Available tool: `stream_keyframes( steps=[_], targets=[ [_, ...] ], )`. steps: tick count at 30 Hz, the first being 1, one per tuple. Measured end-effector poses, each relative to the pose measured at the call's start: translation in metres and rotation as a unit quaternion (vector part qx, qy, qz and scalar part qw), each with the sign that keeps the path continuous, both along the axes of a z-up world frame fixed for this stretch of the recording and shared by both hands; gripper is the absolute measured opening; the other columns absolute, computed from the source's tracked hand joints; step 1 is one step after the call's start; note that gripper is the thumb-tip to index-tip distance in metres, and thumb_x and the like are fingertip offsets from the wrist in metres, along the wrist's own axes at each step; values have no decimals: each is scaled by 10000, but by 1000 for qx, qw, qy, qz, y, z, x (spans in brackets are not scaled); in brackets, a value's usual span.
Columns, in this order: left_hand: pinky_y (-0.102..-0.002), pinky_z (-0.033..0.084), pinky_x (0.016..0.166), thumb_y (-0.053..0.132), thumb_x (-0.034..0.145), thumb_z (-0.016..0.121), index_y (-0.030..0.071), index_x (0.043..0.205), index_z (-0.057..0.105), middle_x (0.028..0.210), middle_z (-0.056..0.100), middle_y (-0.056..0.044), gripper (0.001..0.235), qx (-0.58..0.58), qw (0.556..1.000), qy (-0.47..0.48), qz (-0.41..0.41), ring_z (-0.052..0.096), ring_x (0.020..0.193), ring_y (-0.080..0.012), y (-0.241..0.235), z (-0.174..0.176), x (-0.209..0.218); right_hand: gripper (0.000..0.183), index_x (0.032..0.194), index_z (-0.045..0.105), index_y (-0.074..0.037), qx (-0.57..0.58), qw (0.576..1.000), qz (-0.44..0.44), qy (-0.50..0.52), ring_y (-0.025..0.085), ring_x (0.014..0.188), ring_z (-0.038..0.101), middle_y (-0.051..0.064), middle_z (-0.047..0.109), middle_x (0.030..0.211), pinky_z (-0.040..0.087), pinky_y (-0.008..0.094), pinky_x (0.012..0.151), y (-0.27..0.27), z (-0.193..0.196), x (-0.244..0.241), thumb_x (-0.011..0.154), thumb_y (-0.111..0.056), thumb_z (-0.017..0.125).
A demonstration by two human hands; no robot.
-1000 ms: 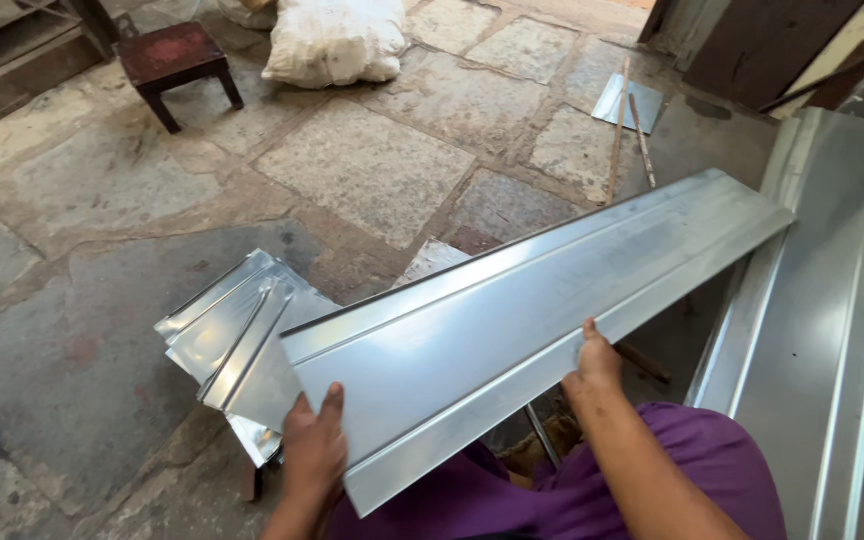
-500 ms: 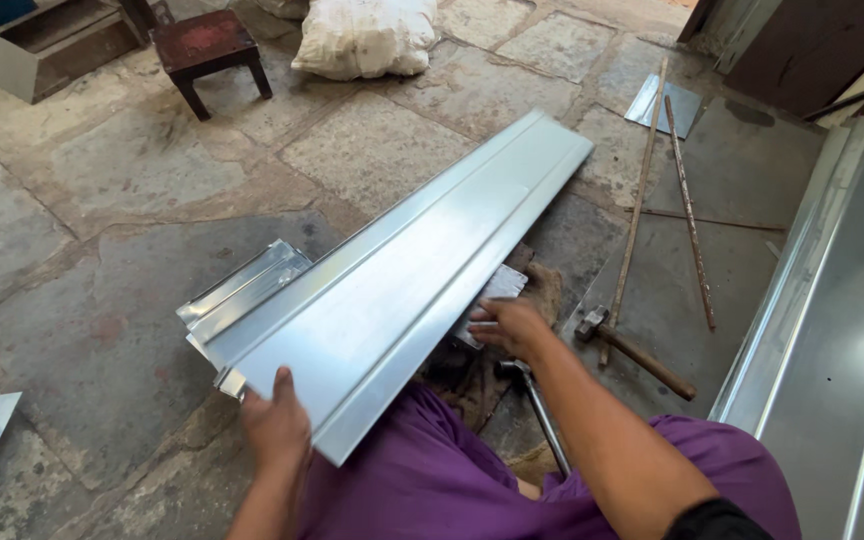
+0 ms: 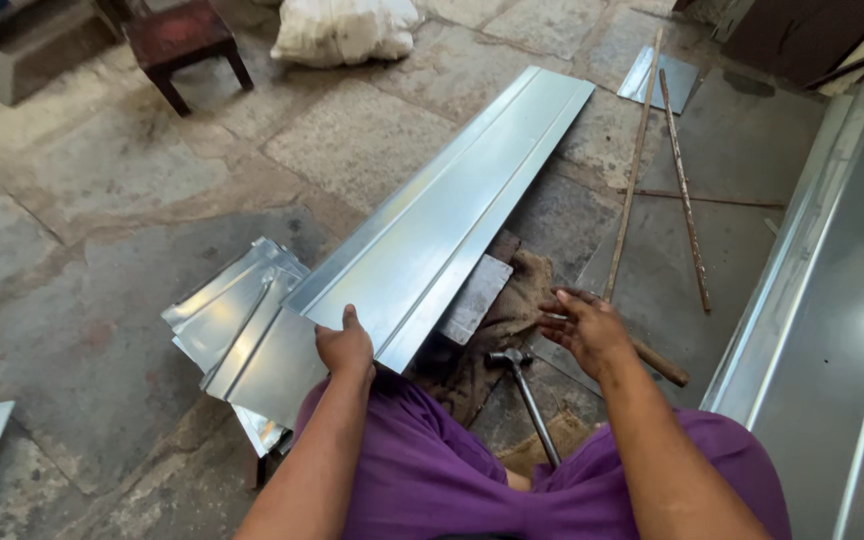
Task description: The person hammers the edges of long metal sheets on a metal block. They pick up sheets from a stack, position the edges, use a hammer to bend or flatten sections, and move finished sheets aside.
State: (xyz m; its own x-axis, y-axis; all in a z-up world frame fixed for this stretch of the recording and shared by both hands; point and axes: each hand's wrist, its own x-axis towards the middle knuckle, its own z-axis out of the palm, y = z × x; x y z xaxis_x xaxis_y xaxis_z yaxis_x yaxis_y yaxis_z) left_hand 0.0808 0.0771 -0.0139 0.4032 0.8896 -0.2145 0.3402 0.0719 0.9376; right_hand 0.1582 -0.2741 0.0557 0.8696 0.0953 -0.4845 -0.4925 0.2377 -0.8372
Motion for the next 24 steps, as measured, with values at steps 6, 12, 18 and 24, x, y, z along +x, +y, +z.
stream_keyframes(
  steps=[6, 12, 18, 24],
  targets=[
    [-486, 406, 1115, 389, 877, 785, 52, 1586, 192, 1504, 385, -307, 984, -35, 989, 144, 4, 448, 1364, -461, 13, 23, -6, 329, 1271, 628, -50, 15, 1000, -4, -3, 274, 868, 718, 153, 727, 1033, 596, 410, 749, -12, 16, -3, 980, -202, 647],
    [-609, 304, 1124, 562, 950, 590, 105, 1498, 446, 1589, 355, -205, 728, 425, 853, 240, -184, 340, 1444, -437, 9, 80, 5, 300, 1227, 665, -28, -34, 999, 15, -28, 238, 817, 725, 133, 752, 991, 597, 374, 690, -25, -1, 4, 977, -194, 657],
    [-663, 98, 1199, 530, 1024, 429, 224, 1482, 486, 1621, 325, -68, 554, 404, 761, 359, -360, 250, 1521, -303, -8, 77, 20, 324, 1252, 679, -26, -146, 982, 96, -69, 211, 776, 739, 126, 777, 976, 589, 328, 655, -32, -27, -10, 970, -181, 647],
    [-684, 83, 1146, 582, 1008, 372, 219, 1513, 397, 1623, 268, -90, 622, 409, 770, 329, -363, 200, 1495, -330, -7, 55, 26, 334, 1261, 681, -18, -188, 968, 149, -76, 180, 737, 685, 122, 760, 971, 561, 315, 635, -21, -42, -5, 954, -151, 682]
  ],
)
